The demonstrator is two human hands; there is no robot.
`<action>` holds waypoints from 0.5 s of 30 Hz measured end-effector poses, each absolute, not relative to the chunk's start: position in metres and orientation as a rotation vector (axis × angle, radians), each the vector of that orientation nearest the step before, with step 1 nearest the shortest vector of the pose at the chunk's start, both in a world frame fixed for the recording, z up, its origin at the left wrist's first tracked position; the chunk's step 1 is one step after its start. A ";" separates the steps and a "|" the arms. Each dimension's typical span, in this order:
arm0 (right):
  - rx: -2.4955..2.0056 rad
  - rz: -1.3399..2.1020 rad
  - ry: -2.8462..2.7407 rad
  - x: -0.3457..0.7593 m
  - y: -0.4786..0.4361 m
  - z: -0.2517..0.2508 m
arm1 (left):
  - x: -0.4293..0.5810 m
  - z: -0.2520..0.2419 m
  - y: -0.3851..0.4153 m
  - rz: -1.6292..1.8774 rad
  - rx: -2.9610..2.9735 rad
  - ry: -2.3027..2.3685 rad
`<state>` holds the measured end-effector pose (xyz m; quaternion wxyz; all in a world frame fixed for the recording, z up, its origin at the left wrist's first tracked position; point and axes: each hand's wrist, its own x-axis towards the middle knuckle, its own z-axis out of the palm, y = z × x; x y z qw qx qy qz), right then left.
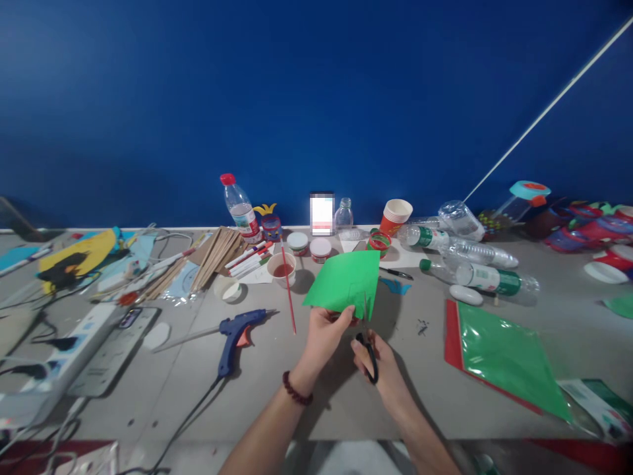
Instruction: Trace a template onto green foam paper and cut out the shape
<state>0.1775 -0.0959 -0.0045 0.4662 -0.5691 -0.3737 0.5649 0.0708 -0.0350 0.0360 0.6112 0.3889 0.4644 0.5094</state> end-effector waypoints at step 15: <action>-1.394 1.371 -0.904 0.176 -0.096 -0.003 | 0.070 0.032 -0.033 1.178 0.915 1.079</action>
